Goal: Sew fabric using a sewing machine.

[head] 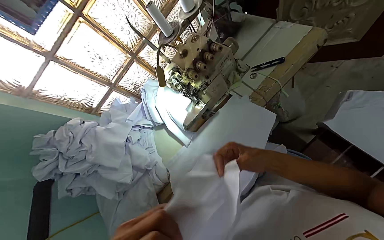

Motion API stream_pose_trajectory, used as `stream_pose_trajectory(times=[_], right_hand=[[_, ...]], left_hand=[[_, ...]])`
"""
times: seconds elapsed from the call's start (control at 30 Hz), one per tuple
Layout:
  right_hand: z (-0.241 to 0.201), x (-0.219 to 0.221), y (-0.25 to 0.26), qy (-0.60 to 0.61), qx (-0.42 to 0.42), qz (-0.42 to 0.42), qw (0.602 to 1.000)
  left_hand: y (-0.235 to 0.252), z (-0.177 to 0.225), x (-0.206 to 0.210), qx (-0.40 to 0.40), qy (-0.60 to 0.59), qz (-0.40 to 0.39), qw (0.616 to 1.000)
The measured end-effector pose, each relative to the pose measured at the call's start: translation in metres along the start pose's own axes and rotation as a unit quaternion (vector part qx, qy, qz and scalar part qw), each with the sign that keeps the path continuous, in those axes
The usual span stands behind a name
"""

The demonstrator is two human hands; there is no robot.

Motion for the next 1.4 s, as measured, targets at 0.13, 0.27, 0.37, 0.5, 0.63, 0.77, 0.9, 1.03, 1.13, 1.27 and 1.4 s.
stream_pose_trajectory(times=[0.13, 0.27, 0.37, 0.5, 0.63, 0.77, 0.9, 1.03, 1.13, 1.27, 1.4], right_hand=[[-0.062, -0.025, 0.005, -0.267, -0.127, 0.09, 0.951], [-0.11, -0.008, -0.001, -0.436, -0.195, 0.111, 0.871], [-0.107, 0.0, -0.003, -0.427, -0.185, 0.097, 0.88], [-0.044, -0.004, -0.002, -0.231, -0.053, 0.044, 0.971], [0.04, 0.006, -0.028, -0.008, 0.121, 0.013, 0.993], [0.062, 0.014, -0.042, -0.048, 0.104, 0.013, 0.993], [0.058, 0.014, -0.037, -0.232, 0.003, 0.063, 0.971], [0.053, 0.021, -0.033, -0.341, -0.047, 0.128, 0.93], [0.041, 0.031, -0.036, -0.473, -0.109, 0.179, 0.856], [0.014, 0.046, -0.031, -0.547, -0.197, 0.204, 0.787], [0.012, 0.035, -0.012, -0.601, -0.189, 0.249, 0.736]], left_hand=[[-0.03, -0.007, -0.007, -0.135, 0.332, 0.07, 0.931], [-0.046, -0.014, 0.002, -0.189, 0.434, 0.082, 0.877], [-0.055, -0.007, -0.006, -0.14, 0.312, 0.094, 0.935], [-0.04, -0.015, -0.012, -0.076, 0.152, 0.113, 0.979], [-0.023, -0.025, -0.008, -0.066, 0.094, 0.119, 0.986], [-0.012, -0.03, 0.002, -0.119, 0.168, 0.103, 0.973], [-0.005, -0.04, 0.011, -0.143, 0.238, 0.079, 0.957], [0.008, -0.038, 0.016, -0.126, 0.198, 0.042, 0.971], [0.02, -0.038, 0.019, -0.131, 0.286, 0.047, 0.948], [0.035, -0.044, 0.035, -0.126, 0.391, 0.018, 0.912], [0.036, -0.044, 0.044, -0.112, 0.365, -0.008, 0.924]])
Point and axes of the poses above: each hand's wrist, its own y-axis towards the middle knuckle, its own x-axis out of the palm, z = x × y, the point moved 4 cm from there along y, towards the middle knuckle, and after that the axes turned 9 degrees about -y, right-handed, at the moved point
